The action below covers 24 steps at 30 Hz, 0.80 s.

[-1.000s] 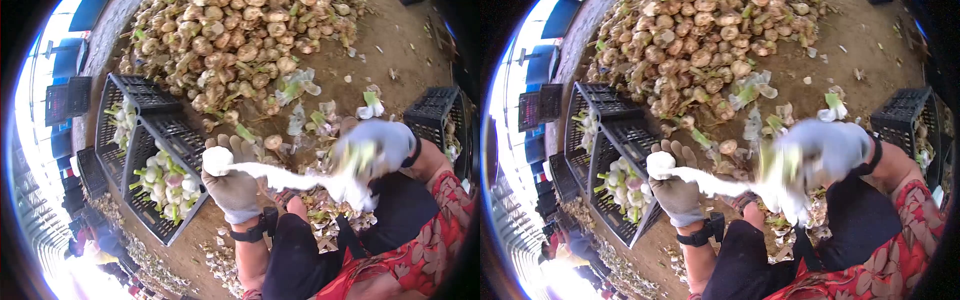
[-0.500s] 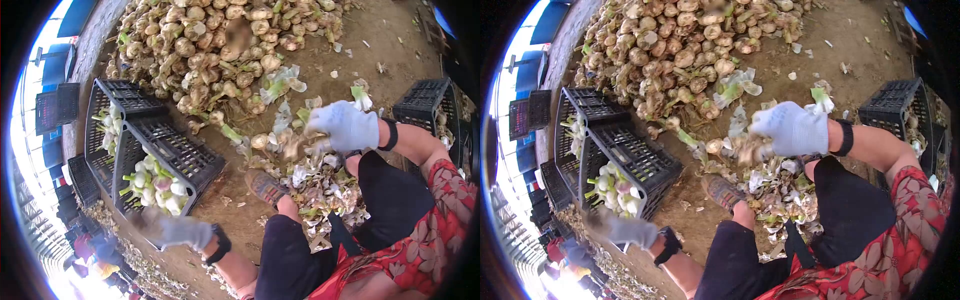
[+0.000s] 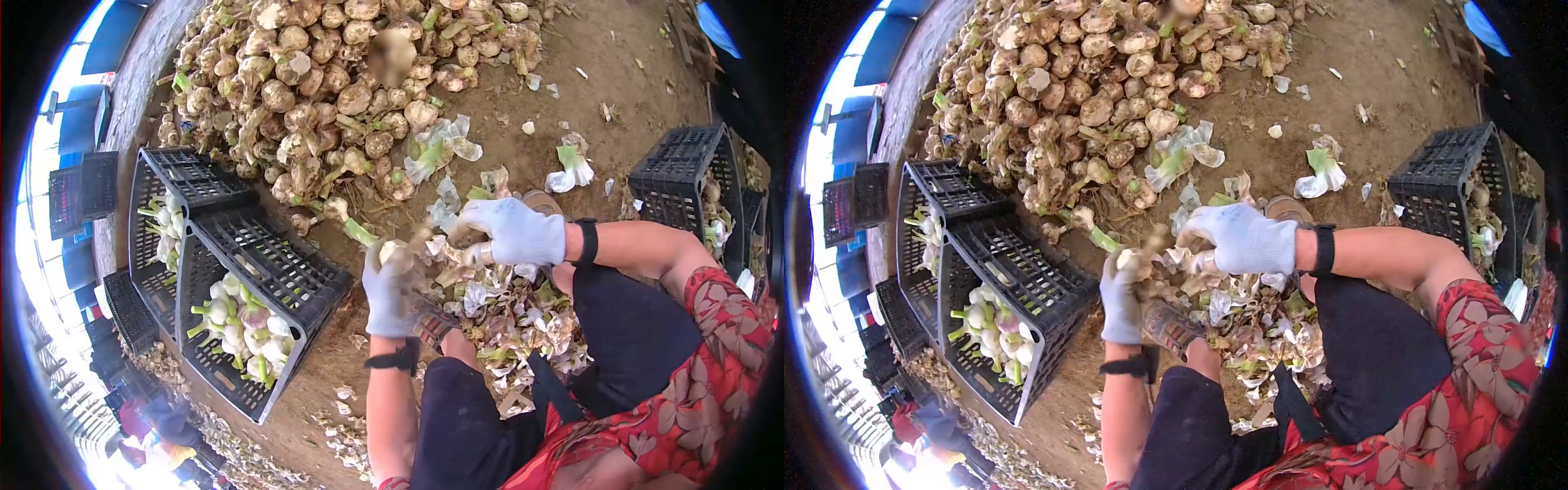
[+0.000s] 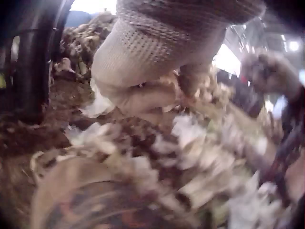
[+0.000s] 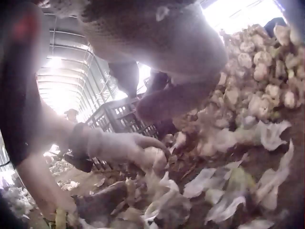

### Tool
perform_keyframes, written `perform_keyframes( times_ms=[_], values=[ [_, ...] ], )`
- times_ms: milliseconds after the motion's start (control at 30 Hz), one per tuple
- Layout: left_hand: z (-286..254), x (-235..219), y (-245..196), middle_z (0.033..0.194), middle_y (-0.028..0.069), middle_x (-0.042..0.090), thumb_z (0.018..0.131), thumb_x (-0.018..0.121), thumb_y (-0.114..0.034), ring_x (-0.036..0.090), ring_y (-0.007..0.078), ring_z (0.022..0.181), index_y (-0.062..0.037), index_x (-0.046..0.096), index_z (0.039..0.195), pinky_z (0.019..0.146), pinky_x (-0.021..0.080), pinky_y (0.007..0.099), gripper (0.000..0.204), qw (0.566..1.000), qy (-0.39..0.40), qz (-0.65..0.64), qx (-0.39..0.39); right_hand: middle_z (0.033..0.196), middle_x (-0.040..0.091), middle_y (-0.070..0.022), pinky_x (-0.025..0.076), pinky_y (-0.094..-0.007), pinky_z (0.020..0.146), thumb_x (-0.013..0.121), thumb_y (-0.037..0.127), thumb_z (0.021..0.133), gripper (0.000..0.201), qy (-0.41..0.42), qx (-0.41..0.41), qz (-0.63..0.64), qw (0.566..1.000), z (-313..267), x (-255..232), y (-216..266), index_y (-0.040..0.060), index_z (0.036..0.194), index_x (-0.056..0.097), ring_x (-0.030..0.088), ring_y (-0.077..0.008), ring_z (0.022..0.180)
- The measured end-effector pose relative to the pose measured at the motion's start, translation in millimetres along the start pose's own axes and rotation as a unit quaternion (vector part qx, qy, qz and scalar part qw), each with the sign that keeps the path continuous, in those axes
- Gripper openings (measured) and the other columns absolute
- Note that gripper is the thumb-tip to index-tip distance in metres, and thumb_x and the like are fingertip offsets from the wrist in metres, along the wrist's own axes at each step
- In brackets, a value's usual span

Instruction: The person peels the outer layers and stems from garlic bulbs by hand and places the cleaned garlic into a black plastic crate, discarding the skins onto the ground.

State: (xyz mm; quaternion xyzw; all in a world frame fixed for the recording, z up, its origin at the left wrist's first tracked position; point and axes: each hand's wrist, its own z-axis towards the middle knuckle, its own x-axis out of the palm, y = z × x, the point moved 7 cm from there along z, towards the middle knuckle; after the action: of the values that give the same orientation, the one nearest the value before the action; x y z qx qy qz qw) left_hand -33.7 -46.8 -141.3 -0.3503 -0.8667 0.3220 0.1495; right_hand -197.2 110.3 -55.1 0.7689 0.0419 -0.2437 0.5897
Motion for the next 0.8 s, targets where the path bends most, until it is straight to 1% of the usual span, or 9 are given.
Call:
perform_keyframes(
  times_ms=[33,167,267,367,400,433,500,600,800],
  values=[
    [-19.0,13.4,-12.2,0.091,0.0037,0.063,0.088,0.066,-0.025,0.048,0.0052,0.050,-0.0089,0.042,0.136,0.040,0.033,0.0173,0.056,0.994,0.017,-0.109,0.011,0.102,0.063,-0.0139,0.050,-0.0379,0.084,0.072,0.029,0.077,0.040,-0.021,-0.021,0.033,0.999,3.8,3.3,-1.3,0.0049,0.108,0.062,0.063,-0.0293,0.097],
    [-55.7,59.5,-42.6,0.089,0.0022,0.061,0.095,0.054,-0.038,0.046,0.0043,0.049,-0.0108,0.037,0.142,0.038,0.031,0.0171,0.056,0.985,0.089,-0.142,0.037,0.102,0.062,-0.0160,0.049,-0.0381,0.082,0.074,0.051,0.073,0.061,-0.048,0.024,0.091,0.994,22.5,0.9,17.2,0.0027,0.107,0.059,0.062,-0.0308,0.098],
    [-72.5,83.9,-59.6,0.098,0.0051,0.059,0.093,0.058,-0.039,0.054,0.0102,0.063,-0.0076,0.039,0.139,0.048,0.042,0.0210,0.059,0.980,0.099,-0.155,0.076,0.099,0.062,-0.0167,0.048,-0.0389,0.081,0.071,0.054,0.075,0.064,-0.051,0.022,0.105,0.993,32.6,2.0,17.3,0.0006,0.108,0.058,0.062,-0.0325,0.095],
    [-77.0,81.3,-62.2,0.107,0.0084,0.057,0.092,0.061,-0.033,0.057,0.0131,0.077,-0.0037,0.040,0.137,0.059,0.049,0.0249,0.058,0.970,0.144,-0.155,0.120,0.092,0.065,-0.0163,0.048,-0.0370,0.078,0.071,0.052,0.077,0.062,-0.013,0.085,0.179,0.980,39.4,3.4,11.4,-0.0020,0.105,0.059,0.062,-0.0269,0.088],
    [-74.3,78.2,-62.4,0.108,0.0093,0.057,0.091,0.062,-0.032,0.058,0.0134,0.078,-0.0030,0.039,0.137,0.061,0.050,0.0261,0.059,0.977,0.112,-0.087,0.161,0.091,0.065,-0.0156,0.048,-0.0362,0.077,0.071,0.052,0.077,0.062,0.000,0.107,0.202,0.973,39.8,6.0,9.7,-0.0022,0.105,0.060,0.062,-0.0246,0.087],
    [-70.1,76.5,-59.8,0.109,0.0102,0.057,0.091,0.063,-0.031,0.059,0.0138,0.080,-0.0023,0.038,0.138,0.062,0.051,0.0274,0.061,0.976,0.078,-0.018,0.201,0.088,0.067,-0.0106,0.048,-0.0321,0.074,0.071,0.046,0.080,0.054,-0.007,0.110,0.281,0.953,38.7,9.1,7.9,-0.0031,0.100,0.064,0.059,-0.0151,0.083],
    [-65.3,72.5,-60.4,0.104,0.0118,0.059,0.089,0.067,-0.031,0.062,0.0147,0.074,-0.0022,0.032,0.141,0.059,0.054,0.0294,0.069,0.966,0.033,0.057,0.250,0.085,0.067,-0.0070,0.048,-0.0299,0.071,0.070,0.042,0.083,0.048,0.014,0.118,0.304,0.945,38.0,11.5,8.7,-0.0031,0.099,0.065,0.057,-0.0115,0.080],
    [-80.1,78.0,-60.8,0.117,0.0118,0.056,0.087,0.069,-0.039,0.061,0.0174,0.099,-0.0014,0.033,0.141,0.082,0.053,0.0289,0.075,0.981,0.083,-0.074,0.162,0.080,0.067,-0.0033,0.048,-0.0278,0.067,0.068,0.035,0.088,0.039,0.035,0.108,0.329,0.937,36.1,4.5,14.0,-0.0030,0.096,0.068,0.056,-0.0076,0.075],
    [-85.1,79.0,-59.9,0.120,0.0146,0.056,0.085,0.067,-0.051,0.061,0.0221,0.103,0.0019,0.031,0.142,0.087,0.051,0.0328,0.086,0.977,0.102,-0.089,0.167,0.075,0.066,-0.0044,0.048,-0.0299,0.063,0.064,0.032,0.091,0.035,0.092,0.092,0.326,0.936,33.5,3.9,9.7,-0.0031,0.095,0.067,0.056,-0.0080,0.070]
  ],
)
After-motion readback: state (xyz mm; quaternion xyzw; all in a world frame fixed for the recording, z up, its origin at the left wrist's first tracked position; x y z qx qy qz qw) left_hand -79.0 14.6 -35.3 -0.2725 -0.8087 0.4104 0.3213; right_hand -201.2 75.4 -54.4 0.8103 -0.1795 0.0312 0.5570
